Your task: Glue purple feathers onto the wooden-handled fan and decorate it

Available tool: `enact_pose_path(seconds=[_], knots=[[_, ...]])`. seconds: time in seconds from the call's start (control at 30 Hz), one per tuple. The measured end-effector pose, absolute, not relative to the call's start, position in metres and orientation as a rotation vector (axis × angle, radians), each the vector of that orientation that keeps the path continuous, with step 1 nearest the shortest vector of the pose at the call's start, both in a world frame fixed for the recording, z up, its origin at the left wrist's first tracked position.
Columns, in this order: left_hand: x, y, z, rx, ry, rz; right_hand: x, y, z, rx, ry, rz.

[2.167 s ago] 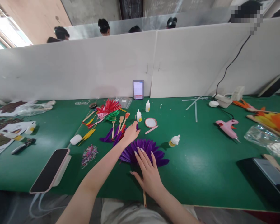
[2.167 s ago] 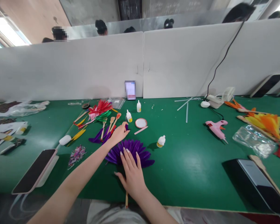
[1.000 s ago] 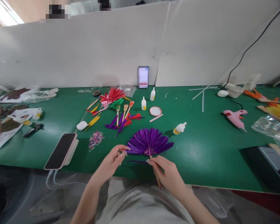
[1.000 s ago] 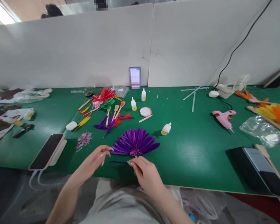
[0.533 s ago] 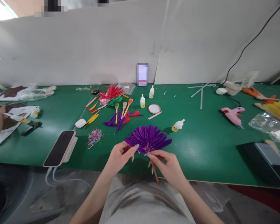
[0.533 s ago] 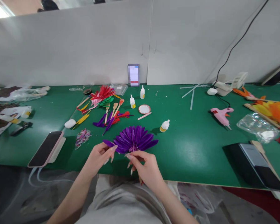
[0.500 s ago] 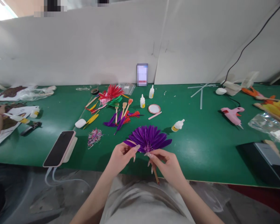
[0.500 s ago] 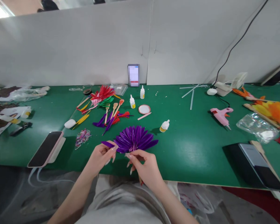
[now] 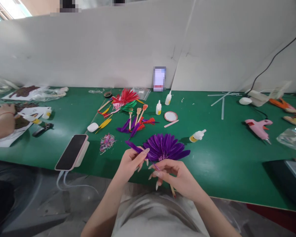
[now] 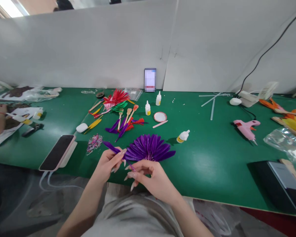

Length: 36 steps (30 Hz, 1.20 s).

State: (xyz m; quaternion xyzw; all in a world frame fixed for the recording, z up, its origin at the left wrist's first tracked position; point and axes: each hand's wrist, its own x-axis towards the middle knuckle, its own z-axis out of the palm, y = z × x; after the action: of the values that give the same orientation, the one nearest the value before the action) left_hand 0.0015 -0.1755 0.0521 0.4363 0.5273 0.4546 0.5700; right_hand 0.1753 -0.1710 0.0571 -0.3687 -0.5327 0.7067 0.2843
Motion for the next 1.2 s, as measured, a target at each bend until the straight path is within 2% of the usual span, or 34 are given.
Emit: enact_pose_path(seconds=[0.53, 0.87, 1.03, 1.2], knots=[[-0.010, -0.181, 0.056, 0.955, 1.143, 1.113, 0.168, -0.172, 0.072, -1.011, -1.800, 1.476], [-0.005, -0.186, 0.054, 1.015, 1.138, 1.132, 0.170, -0.172, 0.072, -1.079, -1.842, 1.565], [-0.004, -0.189, 0.057, 1.041, 1.148, 1.133, 0.175, -0.178, 0.071, -1.101, -1.916, 1.323], [-0.002, -0.192, 0.056, 0.996, 1.169, 1.121, 0.179, -0.184, 0.071, -1.049, -1.923, 1.242]])
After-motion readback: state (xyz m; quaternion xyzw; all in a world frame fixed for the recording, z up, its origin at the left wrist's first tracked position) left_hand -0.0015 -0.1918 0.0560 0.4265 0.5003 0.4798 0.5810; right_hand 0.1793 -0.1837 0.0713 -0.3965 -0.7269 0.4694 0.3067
